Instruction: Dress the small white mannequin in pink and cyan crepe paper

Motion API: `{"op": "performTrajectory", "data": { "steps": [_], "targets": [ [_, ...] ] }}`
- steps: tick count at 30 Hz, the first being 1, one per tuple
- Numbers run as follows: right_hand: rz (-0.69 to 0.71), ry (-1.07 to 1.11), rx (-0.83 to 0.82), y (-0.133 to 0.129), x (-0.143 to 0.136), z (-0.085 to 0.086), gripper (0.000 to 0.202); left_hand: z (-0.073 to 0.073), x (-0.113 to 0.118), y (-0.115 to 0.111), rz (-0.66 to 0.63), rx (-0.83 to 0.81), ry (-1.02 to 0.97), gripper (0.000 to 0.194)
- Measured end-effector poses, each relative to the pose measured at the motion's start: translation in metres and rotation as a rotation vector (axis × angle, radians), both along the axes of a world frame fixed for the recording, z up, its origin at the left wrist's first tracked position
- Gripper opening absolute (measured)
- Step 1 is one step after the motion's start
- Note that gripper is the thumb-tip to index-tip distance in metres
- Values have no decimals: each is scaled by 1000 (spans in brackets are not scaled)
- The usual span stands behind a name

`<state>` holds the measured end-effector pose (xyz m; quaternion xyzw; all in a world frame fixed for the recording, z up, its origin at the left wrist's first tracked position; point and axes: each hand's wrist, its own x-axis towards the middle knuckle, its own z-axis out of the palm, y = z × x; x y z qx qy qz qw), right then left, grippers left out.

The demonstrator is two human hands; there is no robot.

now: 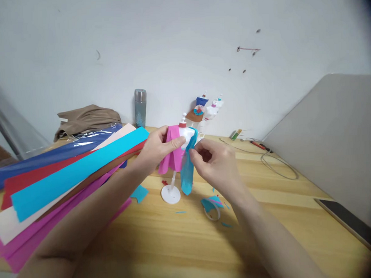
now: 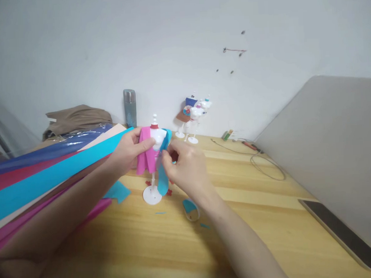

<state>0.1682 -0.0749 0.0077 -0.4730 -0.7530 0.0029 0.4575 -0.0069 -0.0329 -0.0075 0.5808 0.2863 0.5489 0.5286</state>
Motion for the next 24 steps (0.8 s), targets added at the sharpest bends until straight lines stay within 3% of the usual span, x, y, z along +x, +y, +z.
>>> {"op": "performTrajectory", "data": {
  "steps": [10, 24],
  "targets": [
    [49, -50, 226, -11, -5, 2, 19, 10, 8, -14, 106, 76, 120, 41],
    [50, -34, 258, -12, -11, -5, 18, 8, 12, -19, 135, 107, 133, 39]
  ]
}}
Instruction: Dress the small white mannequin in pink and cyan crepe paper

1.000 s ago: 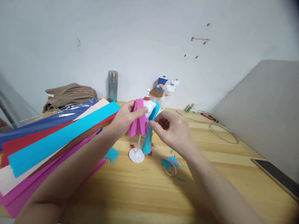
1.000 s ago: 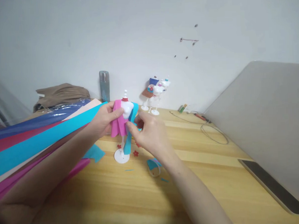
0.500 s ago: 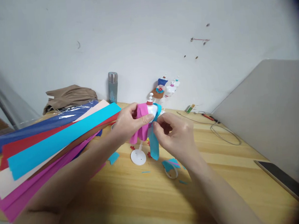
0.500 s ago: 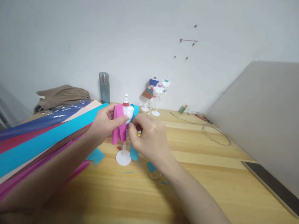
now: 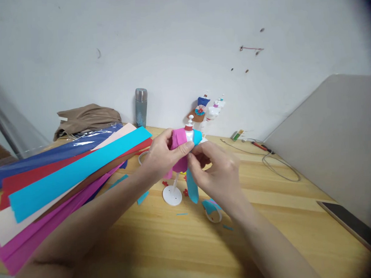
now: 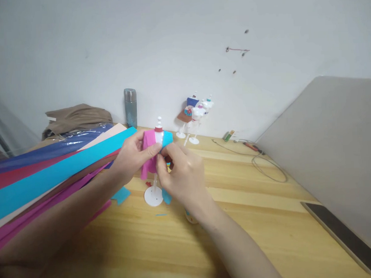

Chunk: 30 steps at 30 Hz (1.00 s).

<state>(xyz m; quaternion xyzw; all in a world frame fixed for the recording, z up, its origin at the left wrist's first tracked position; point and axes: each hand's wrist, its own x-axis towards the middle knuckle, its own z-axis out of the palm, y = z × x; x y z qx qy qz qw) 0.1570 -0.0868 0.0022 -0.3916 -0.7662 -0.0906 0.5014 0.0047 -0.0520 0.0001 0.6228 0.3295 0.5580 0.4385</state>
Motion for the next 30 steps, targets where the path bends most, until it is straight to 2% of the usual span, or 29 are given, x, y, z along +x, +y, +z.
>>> {"op": "performTrajectory", "data": {
  "steps": [9, 18, 24, 30],
  "targets": [
    [3, 25, -35, 0, 1, 1, 20, 1, 1, -6, -19, -18, -94, 47],
    [2, 29, -5, -2, 2, 1, 22, 7, 5, -4, -5, -44, -95, 23],
    [-3, 9, -9, -6, 0, 3, 22, 12, 8, -6, 83, -5, -80, 16],
    [-11, 1, 49, -7, 0, -1, 21, 14, 11, -8, 106, -67, -85, 26]
  ]
}}
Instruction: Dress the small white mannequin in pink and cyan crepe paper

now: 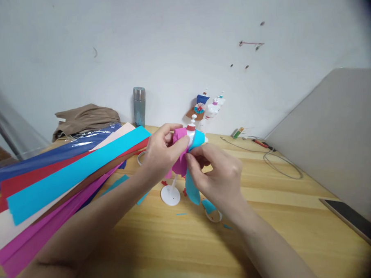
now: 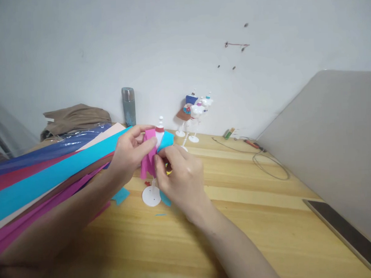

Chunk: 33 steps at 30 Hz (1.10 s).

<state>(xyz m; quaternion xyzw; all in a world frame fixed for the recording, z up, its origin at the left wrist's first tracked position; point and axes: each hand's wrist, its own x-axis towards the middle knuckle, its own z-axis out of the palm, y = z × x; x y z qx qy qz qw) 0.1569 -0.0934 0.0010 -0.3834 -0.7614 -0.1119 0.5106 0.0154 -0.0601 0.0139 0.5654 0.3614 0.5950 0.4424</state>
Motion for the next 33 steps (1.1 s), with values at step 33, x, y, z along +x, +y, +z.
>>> {"op": "performTrajectory", "data": {
  "steps": [33],
  "targets": [
    [114, 155, -161, -5, 0, 0, 22, 6, -6, -9, -48, -70, 24, 32]
  ]
}}
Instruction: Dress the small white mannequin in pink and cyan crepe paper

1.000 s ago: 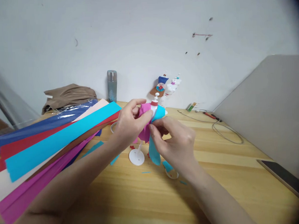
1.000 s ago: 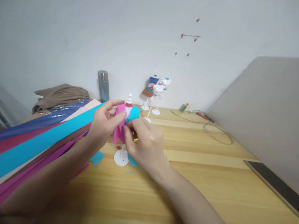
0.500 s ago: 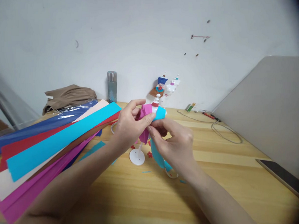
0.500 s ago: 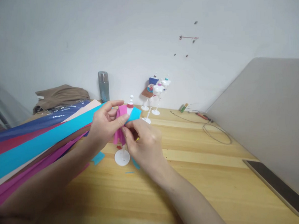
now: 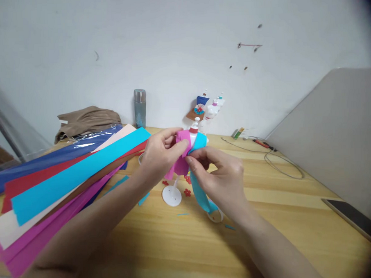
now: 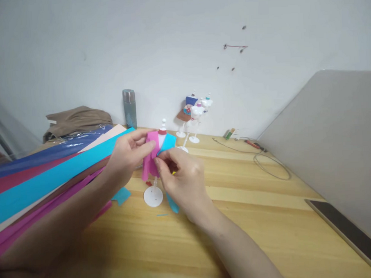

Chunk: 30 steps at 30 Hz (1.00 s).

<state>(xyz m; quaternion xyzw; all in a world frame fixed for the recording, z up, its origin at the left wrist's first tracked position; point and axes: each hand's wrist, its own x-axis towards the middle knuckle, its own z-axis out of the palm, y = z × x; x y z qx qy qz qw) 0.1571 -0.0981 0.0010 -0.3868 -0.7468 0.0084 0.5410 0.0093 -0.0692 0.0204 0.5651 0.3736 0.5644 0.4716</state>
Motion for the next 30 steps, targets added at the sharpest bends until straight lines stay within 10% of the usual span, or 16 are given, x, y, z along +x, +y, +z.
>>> {"op": "performTrajectory", "data": {
  "steps": [15, 30],
  "targets": [
    [-8, 45, -36, 1, -1, 0, 24, -16, 2, 11, -19, 71, -43, 72],
    [64, 139, -204, 5, 8, 2, 6, -9, -8, 20, -72, 214, 153, 63]
  ]
}}
